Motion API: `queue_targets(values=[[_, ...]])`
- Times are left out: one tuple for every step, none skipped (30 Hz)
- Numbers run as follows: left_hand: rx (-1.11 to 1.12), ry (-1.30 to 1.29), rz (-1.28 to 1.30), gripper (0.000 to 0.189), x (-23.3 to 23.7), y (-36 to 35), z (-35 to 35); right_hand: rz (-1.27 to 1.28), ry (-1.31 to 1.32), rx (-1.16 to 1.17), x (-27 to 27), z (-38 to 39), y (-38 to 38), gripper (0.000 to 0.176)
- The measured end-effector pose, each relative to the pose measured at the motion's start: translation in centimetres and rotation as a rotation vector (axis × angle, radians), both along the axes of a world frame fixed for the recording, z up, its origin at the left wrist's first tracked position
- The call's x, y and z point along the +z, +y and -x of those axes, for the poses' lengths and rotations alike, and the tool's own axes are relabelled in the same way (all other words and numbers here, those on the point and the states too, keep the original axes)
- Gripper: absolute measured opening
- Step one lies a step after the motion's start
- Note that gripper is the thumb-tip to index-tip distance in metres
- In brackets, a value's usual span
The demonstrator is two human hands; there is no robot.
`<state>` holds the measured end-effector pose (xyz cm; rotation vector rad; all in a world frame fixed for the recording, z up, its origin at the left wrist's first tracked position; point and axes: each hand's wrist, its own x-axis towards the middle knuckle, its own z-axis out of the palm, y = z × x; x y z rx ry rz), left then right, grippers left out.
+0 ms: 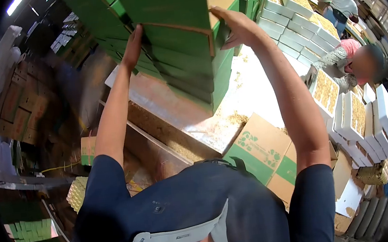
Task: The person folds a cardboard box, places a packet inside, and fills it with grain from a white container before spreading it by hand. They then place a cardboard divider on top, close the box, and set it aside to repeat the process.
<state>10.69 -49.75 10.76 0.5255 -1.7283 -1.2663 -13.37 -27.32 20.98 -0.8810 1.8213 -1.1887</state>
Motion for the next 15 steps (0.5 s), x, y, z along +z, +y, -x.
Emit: queue_targets(values=[[-0.036,-0.031,-0.022,0.066,-0.9,-0.3,-0.2,-0.088,0.073,0.08,0.8,0.2,0.2,0.081],[-0.092,0.071,-0.086,0.067,-1.8,-0.6,0.1,-0.201,0.312,0.054,-0.3,1.4,-1.3,0.078],[-0.109,0.059,-0.095,0.067,-2.7,-0.8,0.3,-0.156,0.354,0.034,-2.0,2.4,-2.8,0.079],[-0.139,0.071,-0.126,0.067,-3.9,-0.7,0.3,-0.138,0.331,0.049,-2.8,2.5,-2.6,0.079],[-0.168,0.104,-0.129,0.067,-3.4,-1.1,1.0,-0.095,0.332,0.061,-2.1,2.1,-2.6,0.079],[-0.148,0.168,-0.167,0.067,-3.3,-0.8,1.6,-0.056,0.268,0.036,-1.7,1.8,-1.9,0.081],[-0.197,0.19,-0.179,0.068,-2.8,0.1,1.6,-0.028,0.191,0.002,-1.4,1.1,-0.5,0.084],[-0.245,0.195,-0.192,0.069,-2.9,-0.2,1.8,-0.148,0.064,-0.071,-1.0,0.9,0.4,0.091],[-0.253,0.185,-0.185,0.069,-3.9,-1.1,1.9,0.022,0.121,0.13,-1.1,1.0,3.1,0.108],[-0.199,0.169,-0.111,0.068,-6.1,-3.1,1.7,0.068,0.102,0.091,-2.6,1.7,4.9,0.103],[-0.132,0.171,-0.136,0.065,-7.0,-3.5,1.1,0.114,0.086,0.06,-4.9,2.5,6.6,0.098],[-0.059,0.171,-0.163,0.061,-7.9,-2.9,0.5,0.121,0.097,-0.009,-7.1,3.1,9.4,0.091],[-0.076,0.164,-0.173,0.061,-7.4,-0.6,0.4,0.123,0.104,-0.072,-9.9,3.5,13.0,0.083],[0.038,0.216,-0.121,0.058,-5.9,2.6,-0.1,0.116,0.108,-0.215,-14.0,3.9,17.0,0.071],[0.156,0.269,-0.065,0.054,-5.4,5.2,-0.8,0.026,0.103,-0.406,-18.9,4.9,21.8,0.067]])
